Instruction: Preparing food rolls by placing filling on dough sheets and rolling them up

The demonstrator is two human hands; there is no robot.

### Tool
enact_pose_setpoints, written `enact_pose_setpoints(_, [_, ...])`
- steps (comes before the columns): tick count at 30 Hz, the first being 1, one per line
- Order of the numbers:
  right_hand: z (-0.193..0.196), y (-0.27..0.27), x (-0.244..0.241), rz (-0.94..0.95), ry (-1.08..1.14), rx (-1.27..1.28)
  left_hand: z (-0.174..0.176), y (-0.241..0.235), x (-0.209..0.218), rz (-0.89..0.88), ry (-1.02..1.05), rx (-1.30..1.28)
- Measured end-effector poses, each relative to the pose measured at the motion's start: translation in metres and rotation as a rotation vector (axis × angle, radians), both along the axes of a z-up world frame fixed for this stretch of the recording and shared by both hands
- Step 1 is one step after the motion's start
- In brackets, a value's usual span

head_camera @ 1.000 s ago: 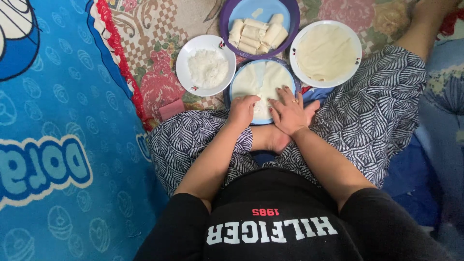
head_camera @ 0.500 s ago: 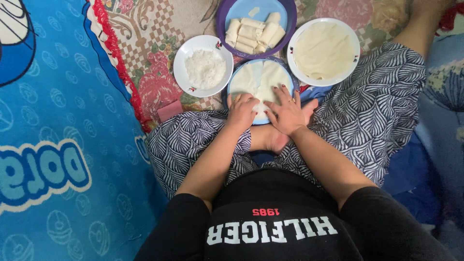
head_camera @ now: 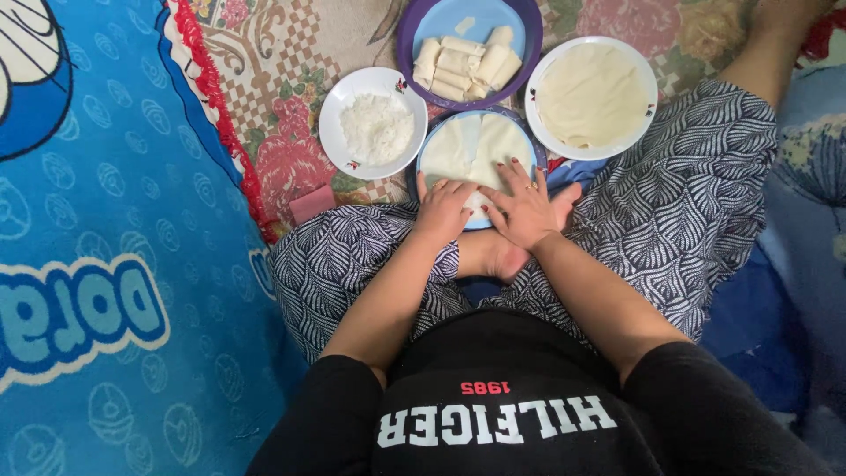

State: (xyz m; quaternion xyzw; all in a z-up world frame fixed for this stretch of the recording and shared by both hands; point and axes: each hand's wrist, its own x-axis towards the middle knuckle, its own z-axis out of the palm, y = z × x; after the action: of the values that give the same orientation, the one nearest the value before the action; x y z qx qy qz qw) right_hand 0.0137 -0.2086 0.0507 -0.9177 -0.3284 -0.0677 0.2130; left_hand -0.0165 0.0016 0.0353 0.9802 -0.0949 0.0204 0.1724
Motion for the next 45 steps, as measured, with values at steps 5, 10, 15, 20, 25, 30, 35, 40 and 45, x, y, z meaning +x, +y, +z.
enact_pose_setpoints(5, [-0.002, 0.0, 0.0, -0.01, -0.024, -0.007, 0.041, 0.003, 0.0, -0.017, 0.053, -0.051])
enact_pose_setpoints(10, [0.01, 0.002, -0.001, -0.031, -0.023, -0.009, 0.013, 0.06, 0.035, -0.002, -0.163, -0.092])
enact_pose_setpoints(15, [0.008, 0.003, 0.001, -0.039, 0.0, -0.013, 0.013, 0.132, 0.062, 0.405, 0.035, -0.11])
enact_pose_setpoints(20, [0.015, 0.006, 0.0, -0.063, 0.034, 0.005, -0.019, 0.149, 0.066, 0.475, 0.015, -0.147])
enact_pose_setpoints(25, [0.014, 0.005, 0.0, -0.054, 0.025, 0.018, 0.017, 0.123, 0.074, 0.42, -0.03, -0.122])
enact_pose_setpoints(30, [0.013, 0.006, 0.0, -0.071, 0.047, -0.001, -0.073, 0.154, 0.095, 0.477, 0.096, -0.015])
enact_pose_setpoints(35, [0.013, 0.007, 0.0, -0.076, 0.038, 0.004, -0.1, 0.165, 0.101, 0.64, 0.029, -0.105])
enact_pose_setpoints(40, [0.011, 0.004, 0.001, -0.062, 0.016, 0.009, -0.057, 0.163, 0.091, 0.751, -0.145, -0.292])
enact_pose_setpoints(45, [0.011, 0.004, 0.0, -0.063, 0.024, 0.007, 0.001, 0.156, 0.079, 0.784, -0.289, -0.728])
